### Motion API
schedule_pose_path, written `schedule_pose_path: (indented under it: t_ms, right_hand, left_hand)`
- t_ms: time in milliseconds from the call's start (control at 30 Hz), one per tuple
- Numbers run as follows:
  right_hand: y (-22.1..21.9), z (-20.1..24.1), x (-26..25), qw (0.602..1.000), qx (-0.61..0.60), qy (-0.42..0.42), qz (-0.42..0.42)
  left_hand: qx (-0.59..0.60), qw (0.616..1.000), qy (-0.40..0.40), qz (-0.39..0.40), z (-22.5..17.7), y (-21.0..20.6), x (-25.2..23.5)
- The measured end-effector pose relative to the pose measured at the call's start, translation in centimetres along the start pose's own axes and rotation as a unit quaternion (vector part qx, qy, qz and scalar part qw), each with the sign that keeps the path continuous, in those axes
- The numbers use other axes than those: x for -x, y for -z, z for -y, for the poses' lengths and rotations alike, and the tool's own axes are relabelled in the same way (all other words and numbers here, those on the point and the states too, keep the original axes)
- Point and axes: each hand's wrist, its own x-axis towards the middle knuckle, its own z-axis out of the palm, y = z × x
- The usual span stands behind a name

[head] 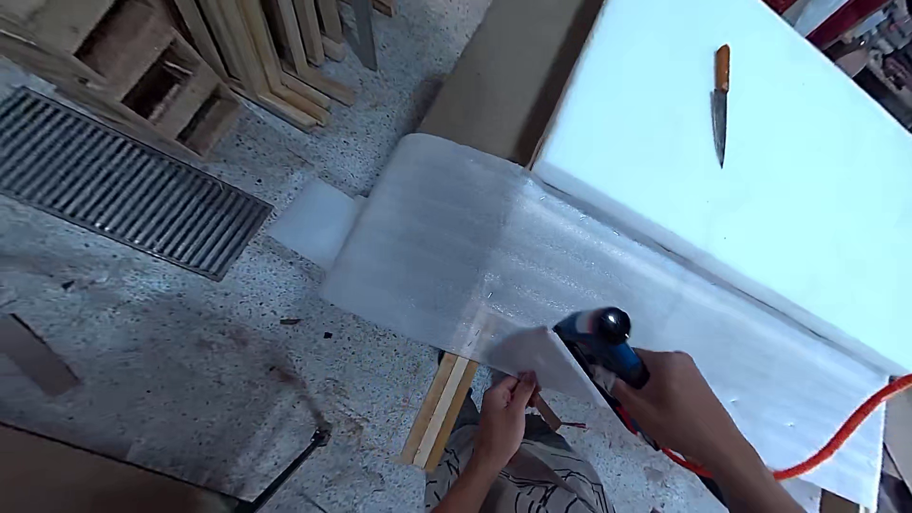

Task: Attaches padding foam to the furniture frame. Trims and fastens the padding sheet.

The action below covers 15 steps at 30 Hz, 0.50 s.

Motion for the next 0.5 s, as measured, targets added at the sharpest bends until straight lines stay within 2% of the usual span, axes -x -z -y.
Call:
schedule_pose_path:
  t_ms: [133, 233, 267, 333, 400, 500]
  right_hand:
    - [-1.4, 3.5, -3.9, 0.998, -0.027, 0.045, 0.039]
    - [-1.3, 1.6, -2.8, 0.994, -0.063, 0.084, 0.012]
    - [-1.2, -0.2, -1.1, 0.993, -0.087, 0.086, -0.006]
    - [0.2, -5.7, 4.5, 0.99, -0.136, 0.029, -0.027]
    - [1.9, -12.8, 11.8, 0.98, -0.179, -0.064, -0.058]
    - [4.8, -24.3, 25.3, 0.943, -0.211, -0.213, -0.142]
  left_hand:
    - [-0.01, 0.998, -0.02, -0.055, 0.8, -0.6, 0.0]
    - [-0.039, 0.995, -0.062, -0.065, 1.9, 0.5, 0.6]
    - [-0.027, 0.997, -0.066, -0.04, 2.4, 0.8, 1.0]
    - [0.003, 0.999, -0.016, 0.039, 3.8, -1.8, 1.3]
    - [0.003, 0.992, 0.033, 0.12, 5.5, -7.1, 1.6]
    - [-0.016, 0.984, 0.02, 0.178, 8.6, -16.8, 4.3]
